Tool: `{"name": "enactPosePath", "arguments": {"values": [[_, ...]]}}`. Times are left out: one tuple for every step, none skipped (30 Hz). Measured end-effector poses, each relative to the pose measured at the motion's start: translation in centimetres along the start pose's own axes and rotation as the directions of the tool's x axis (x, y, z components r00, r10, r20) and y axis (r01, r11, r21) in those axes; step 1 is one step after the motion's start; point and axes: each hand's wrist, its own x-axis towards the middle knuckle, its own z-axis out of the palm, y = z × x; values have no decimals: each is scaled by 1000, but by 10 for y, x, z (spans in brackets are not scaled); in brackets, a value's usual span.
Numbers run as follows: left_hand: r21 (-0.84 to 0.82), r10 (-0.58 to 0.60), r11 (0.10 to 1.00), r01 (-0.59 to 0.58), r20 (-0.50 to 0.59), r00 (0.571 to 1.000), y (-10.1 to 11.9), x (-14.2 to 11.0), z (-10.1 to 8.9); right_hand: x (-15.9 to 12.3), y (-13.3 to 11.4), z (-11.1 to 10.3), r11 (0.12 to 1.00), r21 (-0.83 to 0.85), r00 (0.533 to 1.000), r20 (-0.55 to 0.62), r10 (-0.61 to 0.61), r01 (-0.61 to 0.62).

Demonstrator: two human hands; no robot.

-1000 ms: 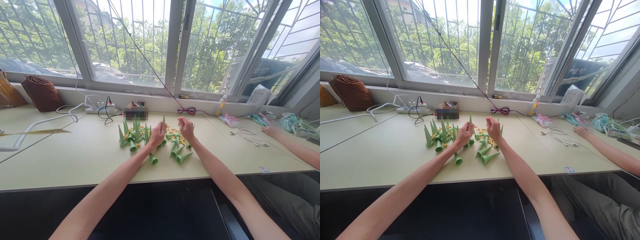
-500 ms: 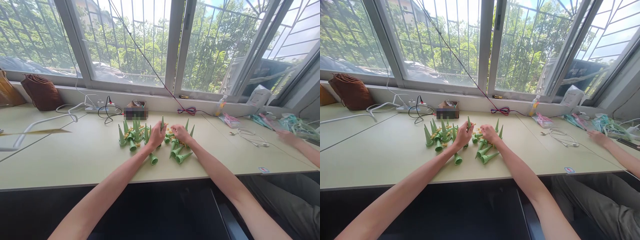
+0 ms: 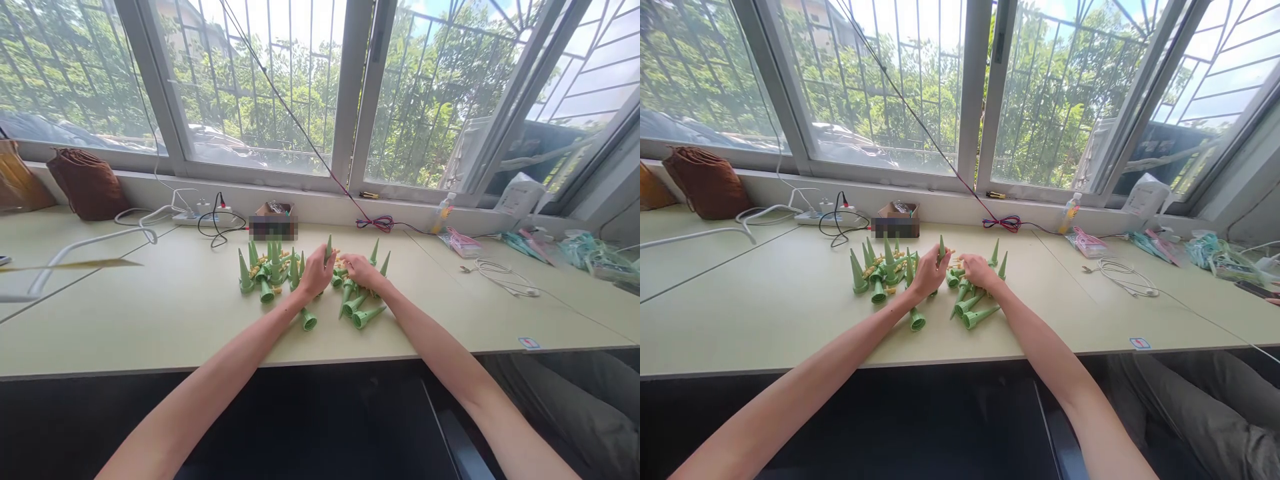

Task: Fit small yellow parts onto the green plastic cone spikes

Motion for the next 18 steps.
{"name": "enactPosePath", "arguments": {"values": [[-1,0,1000,0,2,1000,0,0,0,0,0,0,1000,0,1000,-1,2,-2],[-2,-1,1000,1,4,1000,0,0,0,0,0,0,1000,-2,1000,-2,4,-4],[-4,-2,1000,2,6,1000,0,0,0,0,0,0,1000,-6,1000,-2,7,-7],[-5,-3,1000,3,6,1000,0,0,0,-1,-1,-1,1000,-14,1000,0,13,-13],[-5,-4,1000,4,7,1000,1,0,0,-1,-1,-1,999,-24,1000,4,23,-23],[-4,-5,1000,5,7,1000,1,0,0,-2,-2,-2,999,-34,999,10,35,-35],[-2,-5,1000,5,6,1000,1,0,0,-2,-3,-3,998,-41,999,17,49,-48],[-1,-6,1000,6,6,1000,1,0,0,-2,-3,-3,997,-45,998,24,61,-60],[1,-8,1000,8,6,1000,2,0,0,-3,-3,-3,997,-44,997,29,69,-68],[1,-10,1000,10,7,1000,2,0,0,-3,-3,-3,997,-40,997,34,74,-72],[3,-12,1000,12,8,1000,2,0,0,-2,-2,-3,997,-35,996,38,75,-74],[5,-14,1000,14,9,1000,2,0,0,-2,-1,-2,997,-31,996,42,74,-73],[6,-14,1000,14,10,1000,1,0,1,-1,0,-1,997,-26,996,46,70,-69],[8,-12,1000,12,10,1000,1,0,1,-1,2,0,998,-22,997,49,67,-66],[8,-10,1000,10,10,1000,1,0,1,0,3,1,998,-18,996,53,65,-64],[8,-7,1000,7,10,1000,1,0,1,0,4,2,998,-15,996,57,66,-65],[7,-4,1000,4,11,1000,0,0,1,1,5,3,998,-10,996,61,68,-68],[7,-2,1000,2,11,1000,0,0,1,1,5,3,997,-5,995,65,74,-74]]}}
